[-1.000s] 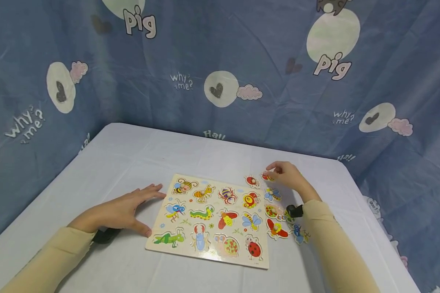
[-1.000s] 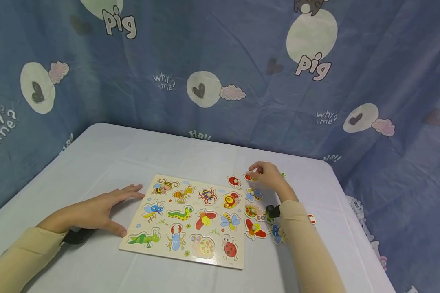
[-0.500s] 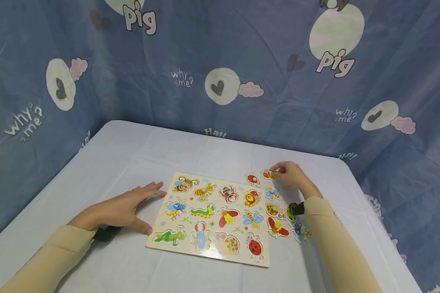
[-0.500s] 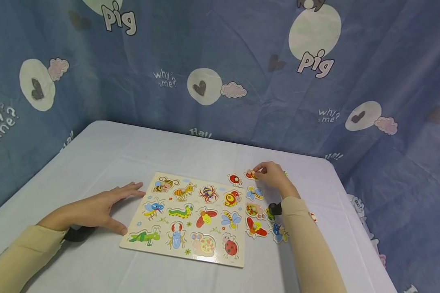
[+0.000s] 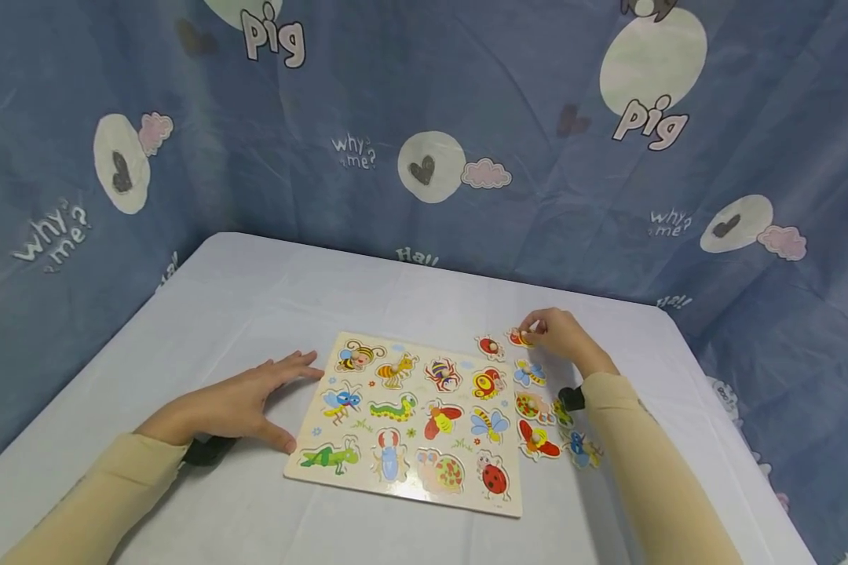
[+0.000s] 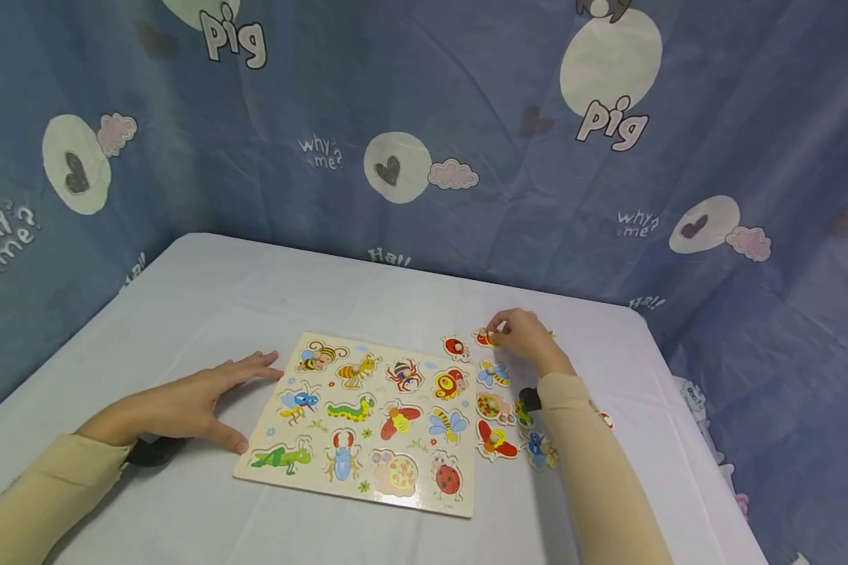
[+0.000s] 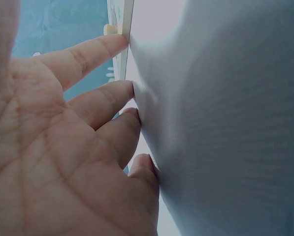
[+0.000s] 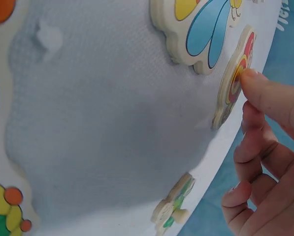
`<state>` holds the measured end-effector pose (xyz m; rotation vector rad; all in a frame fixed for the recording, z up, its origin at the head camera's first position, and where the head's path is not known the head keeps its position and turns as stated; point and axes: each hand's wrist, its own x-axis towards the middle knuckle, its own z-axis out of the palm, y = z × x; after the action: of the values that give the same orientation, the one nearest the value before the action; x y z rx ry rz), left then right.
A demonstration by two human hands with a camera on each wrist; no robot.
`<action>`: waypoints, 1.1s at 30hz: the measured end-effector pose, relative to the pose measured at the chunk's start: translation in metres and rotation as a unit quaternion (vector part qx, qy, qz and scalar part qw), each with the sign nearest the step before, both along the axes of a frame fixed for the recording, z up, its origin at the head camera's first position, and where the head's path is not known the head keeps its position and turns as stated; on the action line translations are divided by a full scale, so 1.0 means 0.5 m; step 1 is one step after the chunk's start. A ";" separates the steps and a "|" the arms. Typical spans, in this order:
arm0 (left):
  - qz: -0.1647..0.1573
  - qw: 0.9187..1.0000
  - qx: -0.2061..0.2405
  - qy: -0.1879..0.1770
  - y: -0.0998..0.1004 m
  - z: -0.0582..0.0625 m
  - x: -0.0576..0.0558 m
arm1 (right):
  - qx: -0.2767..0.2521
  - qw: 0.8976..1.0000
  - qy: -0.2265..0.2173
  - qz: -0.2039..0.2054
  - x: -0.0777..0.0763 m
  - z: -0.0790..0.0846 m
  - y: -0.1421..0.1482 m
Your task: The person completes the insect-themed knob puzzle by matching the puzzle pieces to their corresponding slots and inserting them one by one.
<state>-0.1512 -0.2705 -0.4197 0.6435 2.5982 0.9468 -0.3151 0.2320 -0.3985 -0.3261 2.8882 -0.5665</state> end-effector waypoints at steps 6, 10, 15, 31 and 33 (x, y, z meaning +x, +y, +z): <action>-0.001 1.000 -0.002 0.004 0.004 -0.002 -0.001 | 0.020 1.000 -0.004 0.014 0.005 0.002 0.002; 0.003 1.000 -0.006 -0.002 0.005 -0.004 0.000 | 0.022 1.000 -0.010 0.018 0.012 0.005 0.006; 0.001 1.000 -0.009 0.005 0.006 -0.002 0.000 | 0.029 0.999 -0.011 0.010 0.015 0.008 0.011; -0.001 1.000 -0.013 0.014 0.003 -0.006 0.000 | 0.043 0.997 -0.055 -0.042 0.021 0.006 0.022; -0.002 1.000 -0.015 0.016 0.003 -0.006 0.000 | 0.036 0.997 -0.052 -0.036 0.021 0.007 0.022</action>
<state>-0.1513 -0.2692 -0.4227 0.6614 2.6331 0.9027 -0.3045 0.2433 -0.3952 -0.1777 2.8214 -0.4740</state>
